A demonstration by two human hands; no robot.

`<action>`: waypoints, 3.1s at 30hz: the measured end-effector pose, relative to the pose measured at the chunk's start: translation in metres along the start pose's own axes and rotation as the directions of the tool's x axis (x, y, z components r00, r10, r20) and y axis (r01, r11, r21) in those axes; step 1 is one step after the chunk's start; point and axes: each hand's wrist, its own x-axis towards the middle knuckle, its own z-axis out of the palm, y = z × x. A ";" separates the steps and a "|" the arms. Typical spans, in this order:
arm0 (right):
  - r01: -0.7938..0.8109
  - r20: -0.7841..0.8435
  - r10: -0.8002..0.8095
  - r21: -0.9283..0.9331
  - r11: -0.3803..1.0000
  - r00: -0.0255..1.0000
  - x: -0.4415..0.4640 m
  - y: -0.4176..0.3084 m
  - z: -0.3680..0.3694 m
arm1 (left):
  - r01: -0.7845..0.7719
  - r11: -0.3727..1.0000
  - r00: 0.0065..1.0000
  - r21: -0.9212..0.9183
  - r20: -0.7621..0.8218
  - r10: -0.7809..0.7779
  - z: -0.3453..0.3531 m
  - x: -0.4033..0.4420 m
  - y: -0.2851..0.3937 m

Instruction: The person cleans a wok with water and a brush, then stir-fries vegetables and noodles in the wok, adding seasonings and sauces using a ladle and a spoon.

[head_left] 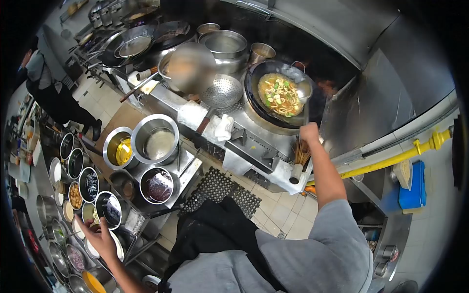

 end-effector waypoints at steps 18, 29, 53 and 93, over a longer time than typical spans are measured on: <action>-0.539 0.494 0.241 0.650 0.536 0.835 -0.032 -0.084 -0.073 | -0.037 0.957 0.827 -0.286 0.529 0.190 0.275 0.089 0.112; -0.119 0.027 0.116 0.188 0.975 0.993 0.049 -0.033 -0.014 | -0.235 0.846 0.600 -0.478 0.614 0.514 0.361 0.111 0.224; 0.160 0.266 -0.258 0.340 0.927 0.929 -0.038 0.042 -0.117 | -0.159 0.980 0.811 -0.118 0.551 0.198 0.233 -0.145 0.176; 0.717 0.192 -0.695 -0.286 0.636 0.693 -0.135 -0.120 0.014 | 0.835 0.054 0.299 -0.548 0.369 -0.880 0.055 -0.152 -0.163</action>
